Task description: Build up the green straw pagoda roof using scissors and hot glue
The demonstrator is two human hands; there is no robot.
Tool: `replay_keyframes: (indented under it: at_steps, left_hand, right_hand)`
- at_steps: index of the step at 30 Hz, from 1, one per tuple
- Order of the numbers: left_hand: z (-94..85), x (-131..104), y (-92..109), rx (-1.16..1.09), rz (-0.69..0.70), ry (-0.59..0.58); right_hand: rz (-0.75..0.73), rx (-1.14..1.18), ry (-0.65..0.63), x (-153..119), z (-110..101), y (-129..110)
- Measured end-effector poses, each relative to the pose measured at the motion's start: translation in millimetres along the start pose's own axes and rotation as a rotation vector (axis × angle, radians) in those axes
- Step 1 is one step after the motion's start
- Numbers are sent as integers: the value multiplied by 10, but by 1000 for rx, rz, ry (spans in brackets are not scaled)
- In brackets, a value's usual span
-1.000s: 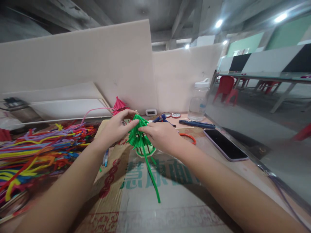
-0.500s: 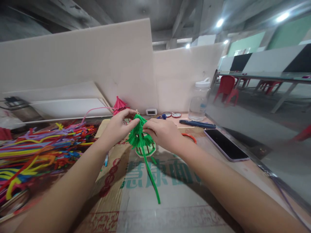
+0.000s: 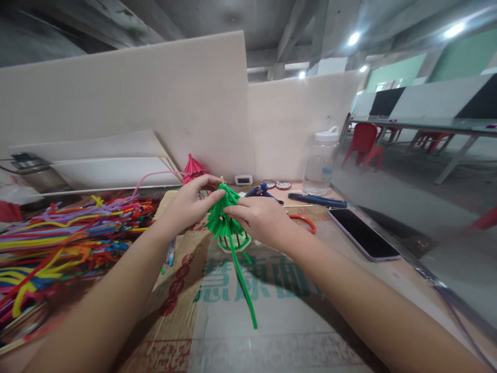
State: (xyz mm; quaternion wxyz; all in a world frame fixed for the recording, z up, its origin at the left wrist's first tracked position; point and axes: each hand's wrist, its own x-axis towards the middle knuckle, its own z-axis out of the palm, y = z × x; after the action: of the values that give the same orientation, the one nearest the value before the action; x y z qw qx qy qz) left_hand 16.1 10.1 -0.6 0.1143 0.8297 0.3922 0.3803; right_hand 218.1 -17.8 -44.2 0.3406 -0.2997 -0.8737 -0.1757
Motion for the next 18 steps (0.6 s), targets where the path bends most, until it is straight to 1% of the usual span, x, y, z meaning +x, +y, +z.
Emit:
replay_keyframes:
  at_steps: [2, 4, 6, 8, 11, 12, 15, 18]
  left_hand:
    - [3, 6, -7, -34, -1, -6]
    - [-9, 9, -7, -47, -8, -6]
    - [-47, 3, 1, -35, -18, -21]
    - [-104, -13, 10, -22, -13, -92]
    - [-177, -43, 11, -1, -10, -246]
    - [-185, -50, 8, 7, -12, -273]
    - [-158, -60, -3, 33, 5, -292]
    - [-103, -58, 4, 48, 32, -298]
  right_hand:
    - [10, 26, 30, 1, -9, -7]
    - [53, 64, 55, 2, -31, 1]
    - [109, 86, 50, 5, -59, 25]
    - [146, 75, 10, 10, -80, 54]
    - [208, 50, -57, 24, -95, 79]
    - [242, 57, -77, 30, -98, 78]
    - [337, 108, -121, 45, -112, 58]
    - [375, 124, -131, 53, -129, 44]
